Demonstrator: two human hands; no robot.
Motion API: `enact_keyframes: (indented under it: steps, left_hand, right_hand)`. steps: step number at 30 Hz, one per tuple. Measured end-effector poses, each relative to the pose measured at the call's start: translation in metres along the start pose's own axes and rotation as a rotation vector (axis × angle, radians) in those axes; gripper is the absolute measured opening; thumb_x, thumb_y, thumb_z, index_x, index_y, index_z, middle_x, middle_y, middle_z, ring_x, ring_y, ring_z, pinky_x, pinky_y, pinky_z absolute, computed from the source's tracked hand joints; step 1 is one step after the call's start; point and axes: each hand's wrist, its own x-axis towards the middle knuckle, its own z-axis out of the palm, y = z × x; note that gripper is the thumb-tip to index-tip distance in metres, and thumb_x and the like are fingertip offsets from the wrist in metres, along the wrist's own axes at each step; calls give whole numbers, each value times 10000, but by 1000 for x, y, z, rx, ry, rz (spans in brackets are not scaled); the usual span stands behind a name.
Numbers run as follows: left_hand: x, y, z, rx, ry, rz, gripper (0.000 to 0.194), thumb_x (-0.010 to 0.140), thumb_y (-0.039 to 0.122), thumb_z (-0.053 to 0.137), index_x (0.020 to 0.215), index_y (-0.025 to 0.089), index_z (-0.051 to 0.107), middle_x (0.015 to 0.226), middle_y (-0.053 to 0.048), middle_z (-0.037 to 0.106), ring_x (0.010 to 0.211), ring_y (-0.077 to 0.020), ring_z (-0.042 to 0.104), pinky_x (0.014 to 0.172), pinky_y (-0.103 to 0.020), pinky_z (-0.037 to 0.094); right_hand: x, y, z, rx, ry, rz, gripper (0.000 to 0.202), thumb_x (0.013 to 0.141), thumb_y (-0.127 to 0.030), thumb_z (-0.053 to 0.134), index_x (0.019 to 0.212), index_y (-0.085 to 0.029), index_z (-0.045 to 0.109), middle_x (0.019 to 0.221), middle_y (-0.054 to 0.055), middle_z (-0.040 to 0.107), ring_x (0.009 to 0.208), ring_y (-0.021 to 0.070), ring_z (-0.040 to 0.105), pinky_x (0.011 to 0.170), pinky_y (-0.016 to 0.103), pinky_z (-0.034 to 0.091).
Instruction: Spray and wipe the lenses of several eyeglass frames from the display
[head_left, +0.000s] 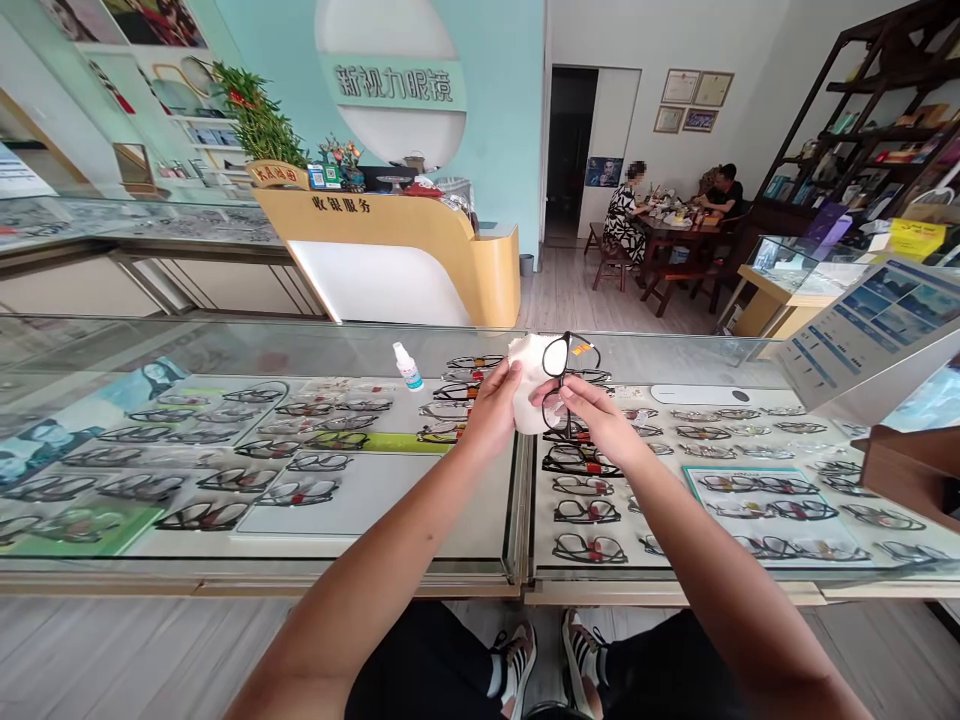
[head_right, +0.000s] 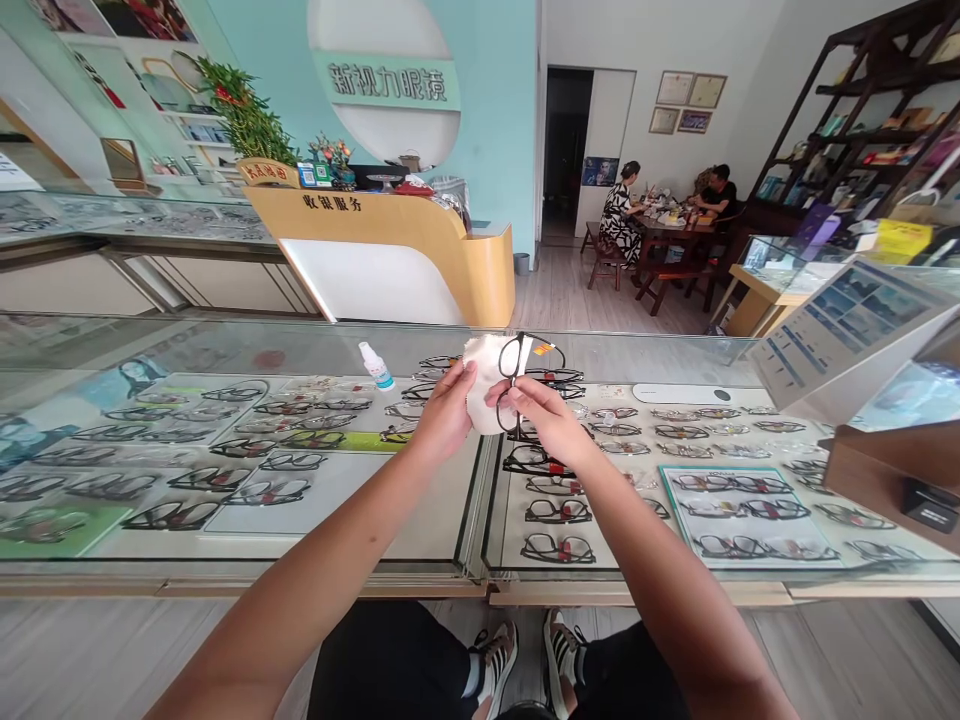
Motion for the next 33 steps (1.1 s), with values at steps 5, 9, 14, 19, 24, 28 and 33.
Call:
enact_keyframes:
  steps: [5,9,14,19,24,28,33]
  left_hand:
    - [0,1,-3,61,-40,58,520,854,684,937,1097,235,839,1037,-38,825,970,-217,727,862,-309,555]
    - [-5,1,-3,225,-85,153,511,941,736,833,1128,260,850,1088,-29,796,1015,-206,681,939,-300,533]
    - [-15,10,3,400,-158,253,556,973,787,755,976,232,802,847,-13,641,858,-193,560,850,-304,491]
    - [-18,16,7,394,-214,227,550,941,777,794,913,229,803,724,-4,537,767,-207,501,792,-339,466]
    - [-18,15,10,247,-251,170,521,892,695,891,1167,254,905,1083,-87,809,1210,-328,691,1089,-404,519]
    - [-15,12,8,189,-212,175,520,918,714,858,1135,247,929,1269,-113,842,1428,-356,663,1205,-424,503]
    - [-14,10,4,224,-193,172,579,957,766,791,1148,240,941,1435,-121,808,1065,-270,747,906,-385,577]
  right_hand:
    - [1,0,0,28,14,13,464,1040,-706,726,1025,-260,854,1091,56,808,1076,269,687,1070,397,511]
    - [1,3,1,52,11,35,457,1037,-704,728,1017,-265,852,1085,52,813,1035,255,686,995,376,513]
    - [2,5,3,31,20,27,468,1017,-719,738,992,-264,844,1019,41,797,938,233,654,882,353,505]
    - [2,6,3,5,40,10,498,1010,-747,734,900,-265,801,933,28,751,875,231,609,883,366,510]
    - [1,8,3,-5,50,22,522,1007,-762,735,862,-262,768,887,20,713,866,230,591,871,369,491]
    - [1,6,6,14,6,31,513,1022,-765,708,950,-269,815,944,33,757,885,241,603,890,378,501]
    - [0,6,9,33,-1,46,524,1000,-777,732,930,-264,813,916,29,752,887,241,616,877,376,507]
